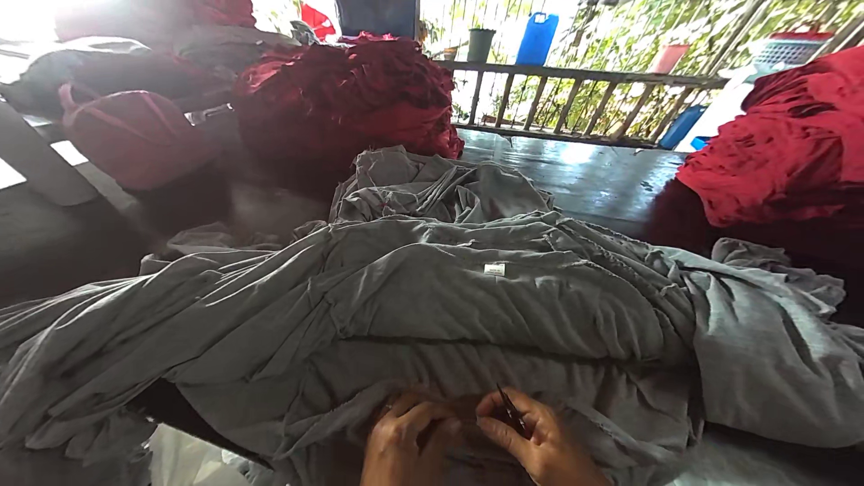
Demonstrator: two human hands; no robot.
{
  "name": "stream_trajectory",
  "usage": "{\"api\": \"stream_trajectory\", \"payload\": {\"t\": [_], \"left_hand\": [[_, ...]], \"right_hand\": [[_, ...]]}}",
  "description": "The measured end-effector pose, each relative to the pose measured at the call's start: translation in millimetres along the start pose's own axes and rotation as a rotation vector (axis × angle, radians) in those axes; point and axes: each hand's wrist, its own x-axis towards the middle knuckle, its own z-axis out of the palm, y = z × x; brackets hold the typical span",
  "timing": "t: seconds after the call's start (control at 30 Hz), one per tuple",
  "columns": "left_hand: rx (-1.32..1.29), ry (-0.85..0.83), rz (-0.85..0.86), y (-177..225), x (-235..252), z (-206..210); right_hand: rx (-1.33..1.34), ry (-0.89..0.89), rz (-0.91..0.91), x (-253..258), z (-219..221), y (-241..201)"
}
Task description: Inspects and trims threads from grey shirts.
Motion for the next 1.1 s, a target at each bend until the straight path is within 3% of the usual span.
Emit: {"api": "stream_trajectory", "payload": {"t": [0.1, 0.3, 0.5, 0.87, 1.1], "left_hand": [[0.082, 0.029, 0.071, -2.6, -1.0, 1.4], [0.238, 0.021, 0.168, -5.6, -3.9, -0.1], [0.235, -0.049, 0.091, 6.0, -12.4, -9.1], [0.107, 0.126, 0.227, 0.3, -21.2, -11.4], [-0.080, 0.154, 0.159, -1.6, -18.1, -15.2]], "right_hand": [[-0.059, -0.011, -0.025, -3.7, 1.9, -2.6], [-0.542, -0.028, -0.063, -32.0, 12.6, -38.1], [-0.826, 0.101, -0.193, -43.4, 25.4, -40.2], [-0.665, 0.177, -0.179, -45.4, 32.3, -32.5], [-0.539, 0.160, -0.237, -43.4, 36.2, -26.7]]}}
